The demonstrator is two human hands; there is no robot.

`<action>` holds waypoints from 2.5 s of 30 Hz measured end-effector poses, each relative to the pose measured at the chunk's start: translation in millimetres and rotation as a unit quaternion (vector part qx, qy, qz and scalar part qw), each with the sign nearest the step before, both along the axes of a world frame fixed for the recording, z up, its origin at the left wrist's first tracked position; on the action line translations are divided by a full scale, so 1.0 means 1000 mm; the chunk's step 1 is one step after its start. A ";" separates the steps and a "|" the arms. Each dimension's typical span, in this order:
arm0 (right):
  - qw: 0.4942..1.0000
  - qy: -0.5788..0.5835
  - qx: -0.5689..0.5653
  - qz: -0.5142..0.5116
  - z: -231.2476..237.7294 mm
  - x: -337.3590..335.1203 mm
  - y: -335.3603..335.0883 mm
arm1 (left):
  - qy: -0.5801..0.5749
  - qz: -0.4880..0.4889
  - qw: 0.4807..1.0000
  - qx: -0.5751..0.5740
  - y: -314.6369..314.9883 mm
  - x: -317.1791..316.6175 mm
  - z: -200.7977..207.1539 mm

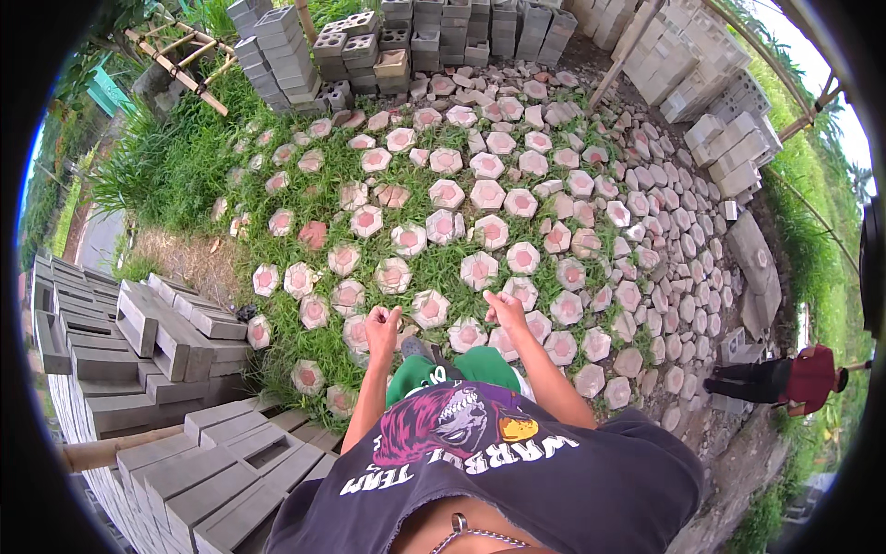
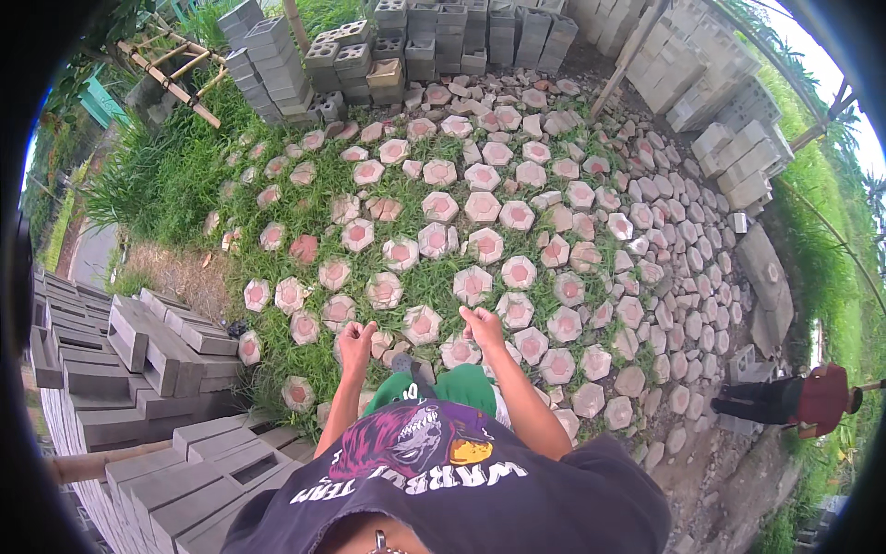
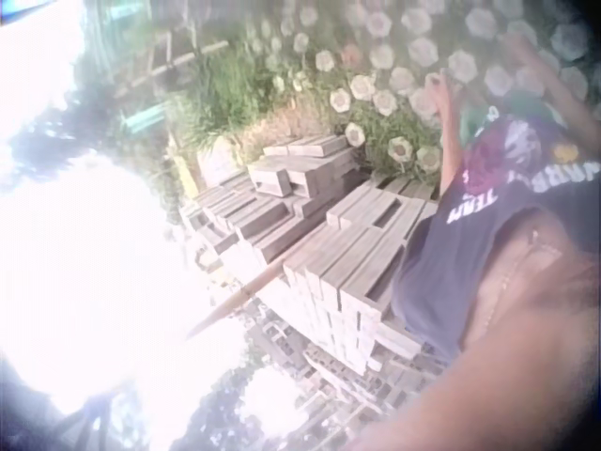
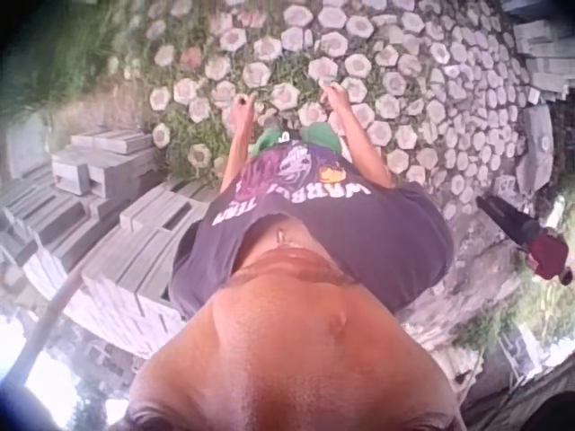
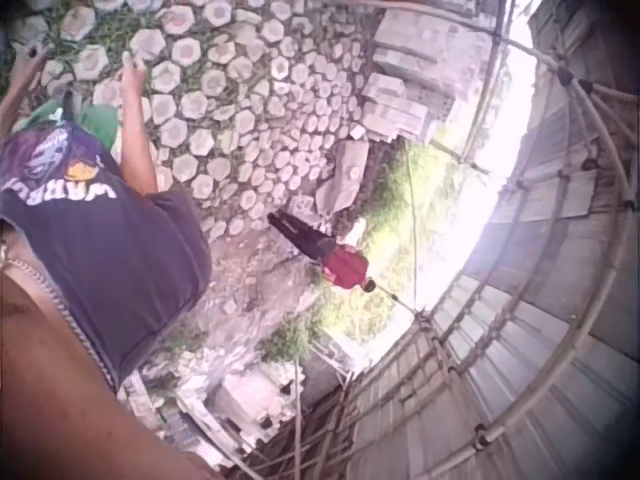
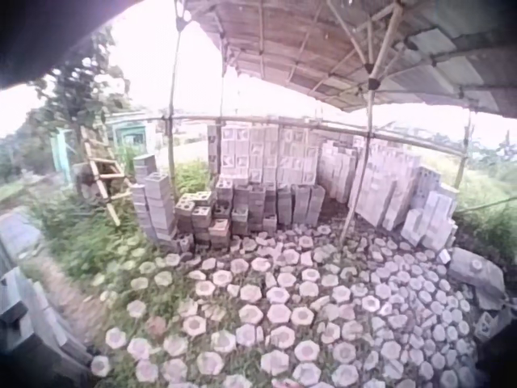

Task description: The person picks up concrete blocks of various shapes, including hollow rectangular and circular-holed designs, and stacks them on top of other stacks.

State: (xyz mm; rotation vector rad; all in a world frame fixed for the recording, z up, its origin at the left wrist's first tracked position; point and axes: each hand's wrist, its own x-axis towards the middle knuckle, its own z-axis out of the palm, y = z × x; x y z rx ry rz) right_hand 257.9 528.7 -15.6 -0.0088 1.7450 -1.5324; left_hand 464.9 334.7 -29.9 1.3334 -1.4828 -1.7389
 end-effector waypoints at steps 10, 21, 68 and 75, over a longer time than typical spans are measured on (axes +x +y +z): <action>0.996 -0.017 0.014 -0.090 0.005 -0.044 -0.118 | -0.020 -0.083 0.995 0.046 -0.138 -0.085 0.005; 0.997 -0.039 -0.055 -0.029 -0.050 -0.258 -0.354 | -0.029 -0.098 0.994 -0.042 -0.354 -0.276 -0.026; 0.979 -0.156 0.127 0.018 -0.109 -0.954 -1.115 | -0.195 -0.121 0.956 0.181 -1.092 -0.961 -0.115; 0.972 -0.126 0.179 0.090 -0.165 -1.086 -1.209 | -0.220 -0.076 0.954 0.187 -1.172 -1.084 -0.162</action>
